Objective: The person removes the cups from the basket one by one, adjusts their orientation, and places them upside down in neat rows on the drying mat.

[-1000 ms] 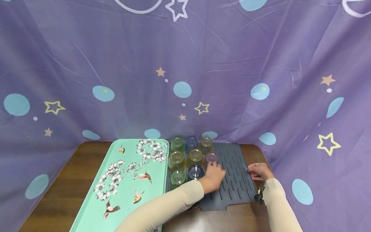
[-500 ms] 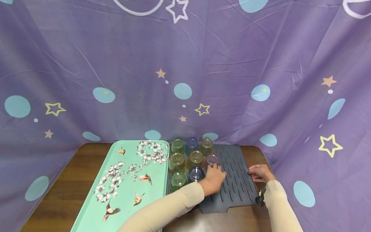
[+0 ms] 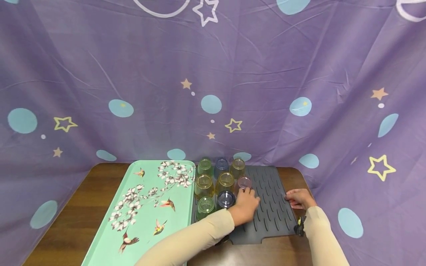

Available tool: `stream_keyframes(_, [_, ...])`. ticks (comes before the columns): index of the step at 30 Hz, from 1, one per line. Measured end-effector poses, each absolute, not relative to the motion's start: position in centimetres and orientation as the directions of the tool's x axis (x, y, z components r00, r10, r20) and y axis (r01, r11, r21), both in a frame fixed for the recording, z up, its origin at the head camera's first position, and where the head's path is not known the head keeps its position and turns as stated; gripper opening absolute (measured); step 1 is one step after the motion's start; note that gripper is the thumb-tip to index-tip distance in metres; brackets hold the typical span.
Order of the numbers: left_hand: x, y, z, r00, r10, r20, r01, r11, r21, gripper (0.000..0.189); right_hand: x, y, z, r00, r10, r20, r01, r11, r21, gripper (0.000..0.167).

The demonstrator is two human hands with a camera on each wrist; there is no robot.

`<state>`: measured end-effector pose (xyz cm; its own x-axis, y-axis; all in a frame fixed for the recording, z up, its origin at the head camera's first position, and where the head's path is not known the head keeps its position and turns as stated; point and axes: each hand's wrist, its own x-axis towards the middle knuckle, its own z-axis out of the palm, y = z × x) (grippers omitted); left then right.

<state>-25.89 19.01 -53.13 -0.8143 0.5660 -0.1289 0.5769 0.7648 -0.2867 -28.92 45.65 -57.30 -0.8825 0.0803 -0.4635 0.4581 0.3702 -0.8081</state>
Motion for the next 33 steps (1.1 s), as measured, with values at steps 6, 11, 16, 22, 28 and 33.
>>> stream_keyframes(6, [-25.7, 18.5, -51.3, -0.809, 0.575, -0.121, 0.583, 0.762, -0.282, 0.059, -29.2, 45.8, -57.2, -0.888, 0.057, -0.457, 0.444, 0.369, -0.816, 0.008])
stream_keyframes(11, [-26.0, 17.2, -48.7, -0.808, 0.579, -0.108, 0.588, 0.784, -0.200, 0.064, -29.4, 46.4, -57.3, -0.900, -0.021, -0.436, 0.404, 0.339, -0.850, 0.004])
stream_keyframes(16, [-27.2, 14.4, -46.6, -0.818, 0.573, -0.050, 0.576, 0.814, -0.073, 0.062, -29.2, 46.4, -57.2, -0.910, -0.014, -0.414, 0.384, 0.347, -0.856, 0.016])
stream_keyframes(22, [-29.7, 9.3, -45.0, -0.870, 0.491, 0.044, 0.493, 0.867, 0.070, 0.056, -28.4, 47.0, -56.1, -0.921, -0.027, -0.388, 0.356, 0.340, -0.870, 0.034])
stream_keyframes(28, [-32.4, 2.5, -43.2, -0.917, 0.372, 0.147, 0.396, 0.893, 0.214, 0.055, -28.0, 47.1, -53.4, -0.956, 0.013, -0.294, 0.280, 0.345, -0.896, 0.033])
stream_keyframes(33, [-33.6, -3.3, -41.6, -0.932, 0.262, 0.249, 0.342, 0.862, 0.373, 0.052, -29.0, 45.7, -49.2, -0.987, 0.069, -0.145, 0.160, 0.393, -0.905, 0.046])
